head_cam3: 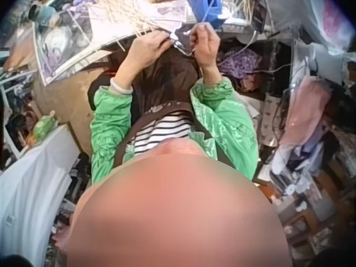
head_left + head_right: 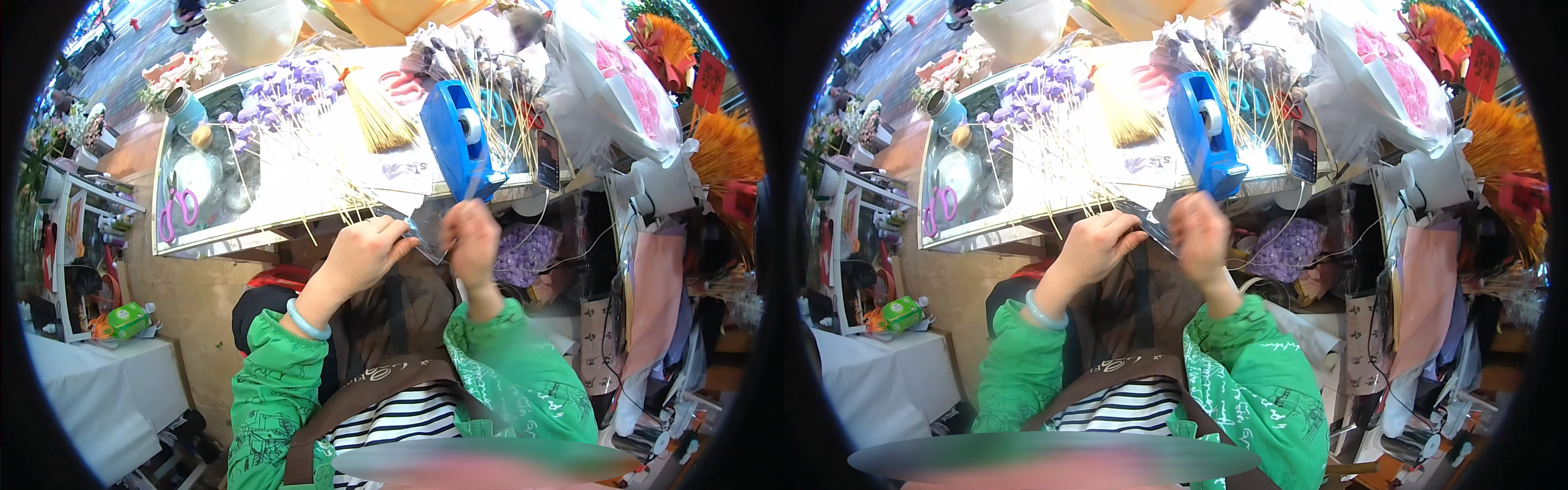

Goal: The person assembles decorative sticks by attaching small purple flower-like items to wooden skewers using clear tape. They repeatedly pick up a skewer, place a flower on it, and secure it with tape from a dispenser on the table.

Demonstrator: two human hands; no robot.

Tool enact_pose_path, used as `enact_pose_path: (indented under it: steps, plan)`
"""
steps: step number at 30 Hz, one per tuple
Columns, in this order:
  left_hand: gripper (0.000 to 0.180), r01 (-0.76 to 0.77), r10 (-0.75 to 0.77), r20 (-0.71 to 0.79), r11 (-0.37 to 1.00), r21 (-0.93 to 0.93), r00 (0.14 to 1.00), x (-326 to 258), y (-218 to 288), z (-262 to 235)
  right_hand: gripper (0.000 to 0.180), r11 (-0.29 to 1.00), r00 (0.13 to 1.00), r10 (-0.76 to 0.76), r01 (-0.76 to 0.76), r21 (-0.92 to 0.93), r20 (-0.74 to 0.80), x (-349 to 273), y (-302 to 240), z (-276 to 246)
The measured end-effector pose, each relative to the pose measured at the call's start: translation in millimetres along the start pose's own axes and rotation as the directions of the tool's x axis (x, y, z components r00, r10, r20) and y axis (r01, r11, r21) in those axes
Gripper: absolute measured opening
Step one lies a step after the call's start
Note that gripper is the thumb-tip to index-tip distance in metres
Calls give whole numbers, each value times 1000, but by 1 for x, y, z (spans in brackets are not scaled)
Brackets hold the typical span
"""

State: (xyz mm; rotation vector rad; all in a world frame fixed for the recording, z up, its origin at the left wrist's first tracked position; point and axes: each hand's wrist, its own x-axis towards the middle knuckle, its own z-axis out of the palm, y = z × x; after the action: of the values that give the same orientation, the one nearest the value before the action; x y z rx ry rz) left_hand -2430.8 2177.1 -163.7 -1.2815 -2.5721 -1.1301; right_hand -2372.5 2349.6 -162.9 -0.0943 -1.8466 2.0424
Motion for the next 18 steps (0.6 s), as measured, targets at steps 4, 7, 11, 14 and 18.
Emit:
enact_pose_path:
  steps: [4, 7, 11, 14, 18]
  plan:
    - [19, 18, -19, 14, 999, 41, 1000, -1, -5, 0, 30, 999, 985, -29, 21, -48, -171, 69, -20, -78]
    - [19, 26, -26, 15, 999, 38, 1000, -2, -7, 0, 25, 992, 977, 121, -126, -21, -175, 118, -1, -119]
    - [18, 24, -26, 25, 998, 66, 999, -3, -9, 3, 25, 946, 938, 301, -317, -75, -172, 146, 43, -147]
    - [20, 70, -76, 73, 993, 91, 994, -4, -9, 4, 28, 911, 936, 324, -348, -222, -139, 149, 64, -158]
    - [21, 45, -51, 65, 996, 80, 997, -4, -12, 5, 32, 742, 980, 128, -197, -641, -153, 141, 56, -156]
